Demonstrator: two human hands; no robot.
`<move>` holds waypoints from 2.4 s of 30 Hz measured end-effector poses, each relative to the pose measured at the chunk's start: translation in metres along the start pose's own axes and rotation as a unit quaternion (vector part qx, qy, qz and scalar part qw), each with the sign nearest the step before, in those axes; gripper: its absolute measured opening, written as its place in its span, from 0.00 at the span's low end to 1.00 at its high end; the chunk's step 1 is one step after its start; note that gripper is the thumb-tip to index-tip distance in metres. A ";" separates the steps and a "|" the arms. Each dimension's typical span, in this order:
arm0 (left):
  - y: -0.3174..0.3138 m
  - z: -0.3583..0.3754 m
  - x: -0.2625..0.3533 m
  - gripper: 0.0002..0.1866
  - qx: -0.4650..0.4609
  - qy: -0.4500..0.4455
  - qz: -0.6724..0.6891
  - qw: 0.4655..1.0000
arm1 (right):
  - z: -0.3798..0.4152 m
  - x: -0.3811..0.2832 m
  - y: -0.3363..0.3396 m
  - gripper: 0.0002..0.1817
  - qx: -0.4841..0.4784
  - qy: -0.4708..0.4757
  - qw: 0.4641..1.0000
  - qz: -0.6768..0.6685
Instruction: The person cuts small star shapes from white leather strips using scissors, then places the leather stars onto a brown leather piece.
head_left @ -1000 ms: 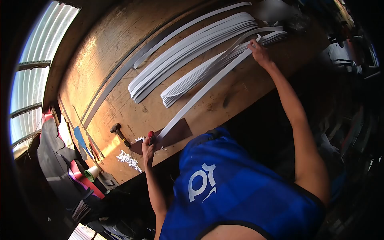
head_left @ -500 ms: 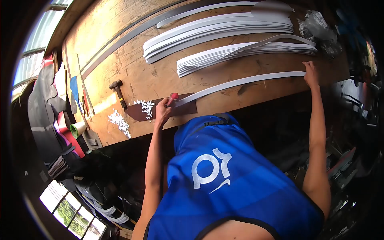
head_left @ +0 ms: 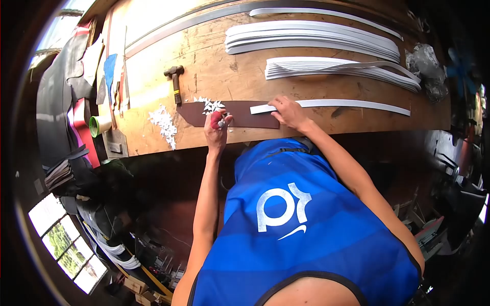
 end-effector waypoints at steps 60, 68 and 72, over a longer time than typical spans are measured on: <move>0.017 0.037 -0.041 0.18 -0.009 -0.006 0.004 1.000 | -0.020 -0.030 -0.048 0.13 -0.025 0.035 0.991 0.126; 0.018 0.058 -0.023 0.26 -0.052 -0.175 -0.195 0.964 | -0.028 -0.046 -0.065 0.14 -0.030 0.072 0.991 0.110; 0.020 0.063 -0.058 0.14 0.023 0.084 0.105 0.991 | -0.030 -0.048 -0.068 0.15 -0.044 0.055 0.990 0.124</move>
Point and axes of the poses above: each hand's wrist, its own z-axis away from the middle knuckle, its own y-axis out of the back of the hand, x = y × z, the point moved 5 cm from there along -z, towards the middle knuckle, and after that the axes turned 1 degree about x, right-handed, at the moved point
